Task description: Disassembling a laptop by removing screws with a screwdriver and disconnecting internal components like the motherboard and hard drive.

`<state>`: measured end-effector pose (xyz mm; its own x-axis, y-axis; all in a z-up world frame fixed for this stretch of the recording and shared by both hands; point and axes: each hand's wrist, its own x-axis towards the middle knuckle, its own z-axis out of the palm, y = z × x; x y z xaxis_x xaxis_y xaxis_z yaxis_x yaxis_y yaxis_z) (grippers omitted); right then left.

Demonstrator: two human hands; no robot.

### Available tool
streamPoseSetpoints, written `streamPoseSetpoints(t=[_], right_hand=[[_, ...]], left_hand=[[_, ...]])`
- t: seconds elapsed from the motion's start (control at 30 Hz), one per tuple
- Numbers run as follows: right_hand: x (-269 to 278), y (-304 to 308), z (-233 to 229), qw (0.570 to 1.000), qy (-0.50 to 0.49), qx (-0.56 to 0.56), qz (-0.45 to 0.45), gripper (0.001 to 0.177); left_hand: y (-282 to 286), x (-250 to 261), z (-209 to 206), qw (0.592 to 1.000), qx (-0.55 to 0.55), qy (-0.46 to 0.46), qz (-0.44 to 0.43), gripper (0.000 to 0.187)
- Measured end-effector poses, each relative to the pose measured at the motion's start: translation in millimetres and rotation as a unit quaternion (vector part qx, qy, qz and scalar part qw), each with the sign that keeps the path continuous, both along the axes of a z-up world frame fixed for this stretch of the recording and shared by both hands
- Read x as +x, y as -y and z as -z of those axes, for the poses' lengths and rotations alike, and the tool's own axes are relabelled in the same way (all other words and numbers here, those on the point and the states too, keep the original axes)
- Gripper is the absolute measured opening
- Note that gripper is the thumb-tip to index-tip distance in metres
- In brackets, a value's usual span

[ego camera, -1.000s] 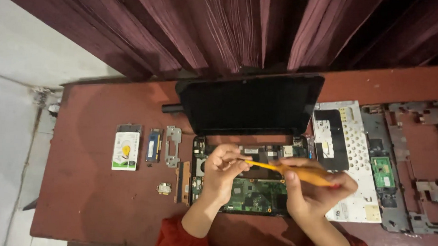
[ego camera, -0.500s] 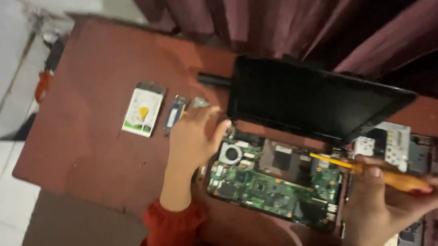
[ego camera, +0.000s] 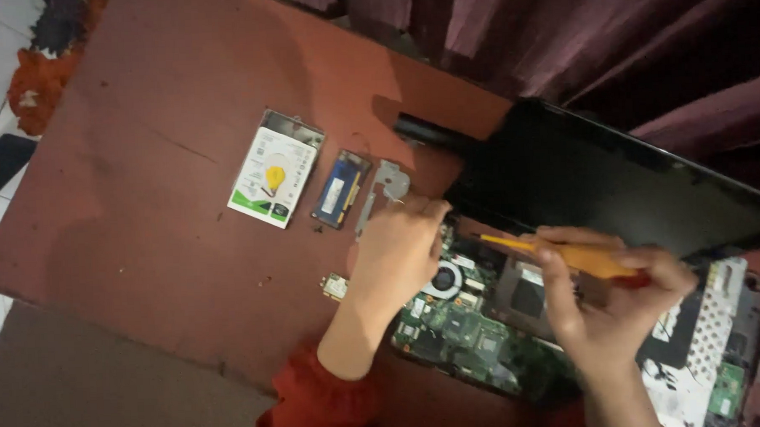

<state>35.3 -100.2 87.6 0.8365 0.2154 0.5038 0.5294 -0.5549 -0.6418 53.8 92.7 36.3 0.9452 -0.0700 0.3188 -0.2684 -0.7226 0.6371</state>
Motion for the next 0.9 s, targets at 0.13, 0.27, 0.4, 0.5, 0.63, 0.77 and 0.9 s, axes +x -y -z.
streamPoseSetpoints(t=[0.13, 0.27, 0.4, 0.5, 0.63, 0.77, 0.9], right_hand=[[12.7, -7.1, 16.9, 0.997, -0.031, 0.047, -0.056, 0.059], [18.7, -9.0, 22.4, 0.995, -0.032, 0.024, -0.095, 0.058], [21.1, -10.0, 21.9, 0.994, -0.051, 0.007, -0.095, 0.058], [23.4, -11.6, 24.5, 0.993, -0.044, 0.009, -0.105, 0.059], [27.6, -12.3, 25.5, 0.994, -0.020, -0.009, -0.109, 0.058], [28.8, -12.6, 26.9, 0.992, -0.025, -0.010, -0.121, 0.058], [29.7, -14.6, 26.3, 0.992, -0.024, -0.001, -0.128, 0.057]], left_hand=[[-3.2, 1.5, 3.3, 1.000, -0.018, 0.018, 0.004, 0.027], [-6.5, 0.8, 4.8, 1.000, -0.025, 0.012, -0.001, 0.027], [-6.4, 1.5, 6.0, 1.000, -0.015, 0.000, -0.006, 0.023], [-6.8, 1.8, 6.3, 1.000, -0.019, 0.004, -0.002, 0.028], [-7.2, 2.3, 4.2, 1.000, -0.022, 0.012, 0.001, 0.024], [-7.2, 2.3, 4.5, 1.000, -0.016, 0.018, -0.001, 0.024], [-8.2, 1.9, 2.7, 1.000, -0.024, 0.015, 0.005, 0.025]])
